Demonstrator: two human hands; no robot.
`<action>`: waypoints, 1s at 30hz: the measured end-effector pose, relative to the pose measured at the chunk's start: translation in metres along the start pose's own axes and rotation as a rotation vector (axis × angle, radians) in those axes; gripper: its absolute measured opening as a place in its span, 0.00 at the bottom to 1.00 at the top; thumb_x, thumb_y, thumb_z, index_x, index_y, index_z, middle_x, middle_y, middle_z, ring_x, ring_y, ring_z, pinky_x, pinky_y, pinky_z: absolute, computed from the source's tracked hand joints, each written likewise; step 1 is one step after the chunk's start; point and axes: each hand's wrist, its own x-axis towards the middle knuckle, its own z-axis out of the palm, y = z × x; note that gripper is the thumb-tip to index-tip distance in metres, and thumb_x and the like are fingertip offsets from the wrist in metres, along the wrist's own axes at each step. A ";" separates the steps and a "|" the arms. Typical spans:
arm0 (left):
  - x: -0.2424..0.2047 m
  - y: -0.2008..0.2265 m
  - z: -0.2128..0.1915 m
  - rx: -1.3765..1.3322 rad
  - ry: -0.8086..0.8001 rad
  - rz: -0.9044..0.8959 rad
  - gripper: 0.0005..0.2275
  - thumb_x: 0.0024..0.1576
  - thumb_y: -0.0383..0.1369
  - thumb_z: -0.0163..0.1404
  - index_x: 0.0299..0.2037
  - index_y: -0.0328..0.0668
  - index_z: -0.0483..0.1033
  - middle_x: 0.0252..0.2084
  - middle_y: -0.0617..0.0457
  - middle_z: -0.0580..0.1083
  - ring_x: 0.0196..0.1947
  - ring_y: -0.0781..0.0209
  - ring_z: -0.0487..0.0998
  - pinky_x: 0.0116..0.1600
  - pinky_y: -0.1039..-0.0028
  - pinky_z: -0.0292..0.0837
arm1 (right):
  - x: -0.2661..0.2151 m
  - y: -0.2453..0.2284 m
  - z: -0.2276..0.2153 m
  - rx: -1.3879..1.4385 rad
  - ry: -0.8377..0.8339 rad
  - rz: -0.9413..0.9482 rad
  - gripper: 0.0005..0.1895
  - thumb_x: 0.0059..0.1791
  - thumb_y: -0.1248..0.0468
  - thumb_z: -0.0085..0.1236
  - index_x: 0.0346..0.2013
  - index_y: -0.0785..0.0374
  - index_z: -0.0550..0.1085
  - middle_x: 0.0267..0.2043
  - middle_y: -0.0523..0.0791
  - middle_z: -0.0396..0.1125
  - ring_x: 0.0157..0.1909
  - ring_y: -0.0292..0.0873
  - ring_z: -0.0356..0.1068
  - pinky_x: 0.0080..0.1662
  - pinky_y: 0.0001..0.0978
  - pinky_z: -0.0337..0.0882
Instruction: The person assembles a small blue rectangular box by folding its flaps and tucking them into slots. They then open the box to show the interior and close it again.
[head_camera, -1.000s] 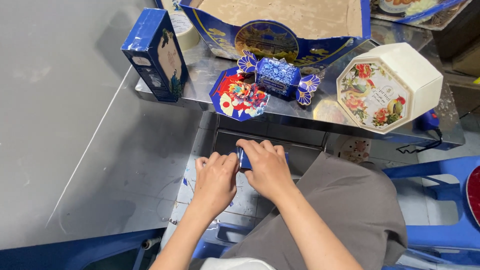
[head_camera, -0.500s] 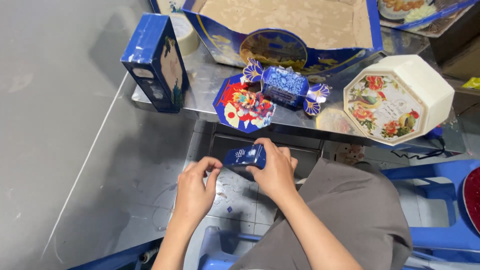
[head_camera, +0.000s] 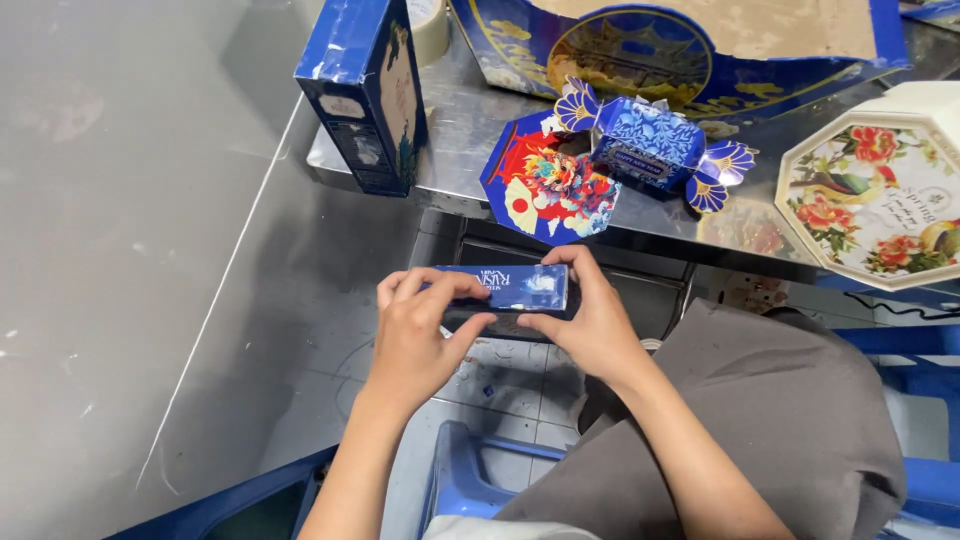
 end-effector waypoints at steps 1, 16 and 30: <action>0.004 0.002 0.000 0.013 -0.025 0.074 0.13 0.48 0.31 0.66 0.41 0.55 0.79 0.37 0.63 0.83 0.46 0.60 0.76 0.64 0.59 0.55 | 0.001 -0.001 -0.002 0.024 0.019 -0.028 0.34 0.37 0.73 0.73 0.53 0.57 0.66 0.50 0.61 0.71 0.55 0.63 0.72 0.50 0.50 0.74; -0.004 0.010 0.018 0.136 0.043 0.234 0.11 0.52 0.21 0.58 0.30 0.50 0.71 0.29 0.56 0.77 0.37 0.57 0.75 0.56 0.56 0.59 | -0.004 -0.016 -0.002 0.008 0.063 -0.100 0.35 0.35 0.75 0.74 0.53 0.61 0.68 0.49 0.63 0.71 0.53 0.64 0.73 0.44 0.48 0.78; -0.013 0.015 0.027 0.207 0.288 0.285 0.08 0.56 0.27 0.59 0.35 0.52 0.72 0.36 0.62 0.80 0.36 0.61 0.73 0.55 0.58 0.58 | -0.013 -0.021 -0.002 -0.044 0.108 -0.171 0.35 0.36 0.72 0.75 0.54 0.62 0.67 0.51 0.66 0.70 0.57 0.72 0.70 0.47 0.56 0.78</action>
